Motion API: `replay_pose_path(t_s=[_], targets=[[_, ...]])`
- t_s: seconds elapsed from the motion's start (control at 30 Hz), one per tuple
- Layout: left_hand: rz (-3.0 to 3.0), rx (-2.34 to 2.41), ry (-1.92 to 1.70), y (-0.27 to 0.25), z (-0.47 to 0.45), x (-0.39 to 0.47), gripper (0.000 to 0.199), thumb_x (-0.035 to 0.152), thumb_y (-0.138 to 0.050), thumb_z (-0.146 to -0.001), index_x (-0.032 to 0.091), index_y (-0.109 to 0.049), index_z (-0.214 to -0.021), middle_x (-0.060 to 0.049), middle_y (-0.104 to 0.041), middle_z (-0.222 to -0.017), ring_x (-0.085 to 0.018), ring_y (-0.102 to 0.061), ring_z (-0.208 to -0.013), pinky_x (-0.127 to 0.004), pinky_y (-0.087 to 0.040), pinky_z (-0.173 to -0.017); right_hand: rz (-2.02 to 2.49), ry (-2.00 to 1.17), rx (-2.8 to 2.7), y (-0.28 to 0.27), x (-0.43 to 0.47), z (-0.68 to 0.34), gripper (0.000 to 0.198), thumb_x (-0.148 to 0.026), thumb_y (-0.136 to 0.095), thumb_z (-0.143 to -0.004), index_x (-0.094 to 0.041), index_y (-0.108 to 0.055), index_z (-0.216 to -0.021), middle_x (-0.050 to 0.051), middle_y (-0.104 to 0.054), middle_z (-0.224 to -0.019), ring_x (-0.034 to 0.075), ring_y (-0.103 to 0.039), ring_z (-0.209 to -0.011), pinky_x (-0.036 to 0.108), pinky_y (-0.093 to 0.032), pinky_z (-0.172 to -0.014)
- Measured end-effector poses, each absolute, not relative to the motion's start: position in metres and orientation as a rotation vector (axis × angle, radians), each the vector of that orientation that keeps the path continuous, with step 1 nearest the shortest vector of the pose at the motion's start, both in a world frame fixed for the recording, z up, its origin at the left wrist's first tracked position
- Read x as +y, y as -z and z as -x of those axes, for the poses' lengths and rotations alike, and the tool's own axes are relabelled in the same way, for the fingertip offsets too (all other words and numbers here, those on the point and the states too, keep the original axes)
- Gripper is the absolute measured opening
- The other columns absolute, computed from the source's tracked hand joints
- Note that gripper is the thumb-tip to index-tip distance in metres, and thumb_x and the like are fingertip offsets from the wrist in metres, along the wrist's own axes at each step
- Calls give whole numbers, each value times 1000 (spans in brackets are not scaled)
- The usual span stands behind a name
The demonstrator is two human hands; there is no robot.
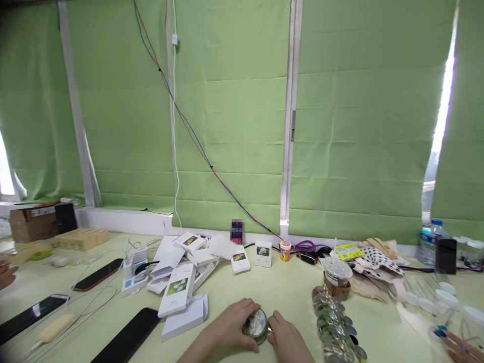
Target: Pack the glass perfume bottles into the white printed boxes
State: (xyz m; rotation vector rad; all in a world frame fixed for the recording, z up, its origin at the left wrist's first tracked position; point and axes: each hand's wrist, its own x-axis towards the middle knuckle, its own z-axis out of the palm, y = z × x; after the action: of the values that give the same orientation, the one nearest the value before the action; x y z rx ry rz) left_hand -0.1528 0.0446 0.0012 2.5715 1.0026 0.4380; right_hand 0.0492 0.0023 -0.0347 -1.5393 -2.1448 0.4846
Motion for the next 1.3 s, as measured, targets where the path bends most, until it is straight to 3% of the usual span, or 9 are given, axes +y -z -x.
replay_pose_path(t_s=[0.17, 0.3, 0.4, 0.57, 0.73, 0.87, 1.03, 1.3], targets=[[-2501, 951, -560, -11, 157, 44, 70, 39, -80, -56, 25, -52, -119, -4, -59, -111, -24, -56, -99, -30, -45, -85, 1318, -752, -1925, 32, 2, -55, 18, -27, -45, -84, -21, -62, -83, 3, -63, -89, 19, -60, -86, 28, -43, -78], [-2480, 900, -767, -16, 157, 43, 65, 21, -73, -60, 25, -49, -120, -6, -56, -117, -24, -54, -105, -29, -43, -91, 1244, -959, -1740, 38, 9, -53, 31, -40, -39, -84, -18, -59, -92, 1, -61, -78, 12, -53, -53, 24, -39, -49], [-2459, 903, -852, -18, 155, 41, 61, 16, -67, -63, 25, -48, -120, -7, -56, -119, -24, -53, -108, -30, -41, -94, 1193, -1069, -1630, 45, 13, -50, 37, -46, -42, -79, -18, -56, -97, 0, -58, -81, 8, -48, -46, 22, -35, -44], [-2413, 971, -839, -20, 155, 33, 51, 17, -64, -66, 24, -50, -114, -5, -59, -108, -21, -56, -95, -27, -45, -82, 1149, -1162, -1571, 46, 13, -50, 34, -43, -50, -73, -17, -57, -94, -4, -53, -69, 6, -42, -43, 20, -30, -42], [-2401, 1018, -767, -21, 161, 35, 62, 14, -65, -62, 24, -47, -121, -7, -58, -118, -23, -54, -105, -29, -42, -90, 1124, -1227, -1609, 38, 5, -56, 20, -34, -52, -74, -18, -61, -82, -11, -38, -52, 6, -34, -41, 19, -25, -43], [-2412, 1053, -794, -23, 164, 36, 51, 15, -61, -69, 24, -50, -118, -6, -60, -114, -23, -55, -101, -30, -43, -88, 1123, -1194, -1607, 34, 2, -54, 23, -36, -54, -74, -18, -61, -87, -8, -46, -64, 4, -36, -43, 19, -26, -43], [-2638, 914, -738, -16, 159, 43, 64, 2, -59, -63, 26, -49, -122, -7, -53, -129, -25, -46, -120, -34, -39, -102, 1189, -1026, -1680, 36, 5, -48, 36, -46, -53, -77, -20, -62, -101, -1, -56, -84, 6, -40, -47, 20, -29, -42], [-3012, 891, -675, -7, 155, 54, 73, -7, -52, -61, 23, -40, -126, -10, -52, -131, -28, -43, -124, -41, -44, -101, 1276, -703, -1824, 37, 6, -53, 22, -24, -50, -79, -19, -66, -94, 1, -57, -79, 15, -48, -65, 26, -39, -64]])
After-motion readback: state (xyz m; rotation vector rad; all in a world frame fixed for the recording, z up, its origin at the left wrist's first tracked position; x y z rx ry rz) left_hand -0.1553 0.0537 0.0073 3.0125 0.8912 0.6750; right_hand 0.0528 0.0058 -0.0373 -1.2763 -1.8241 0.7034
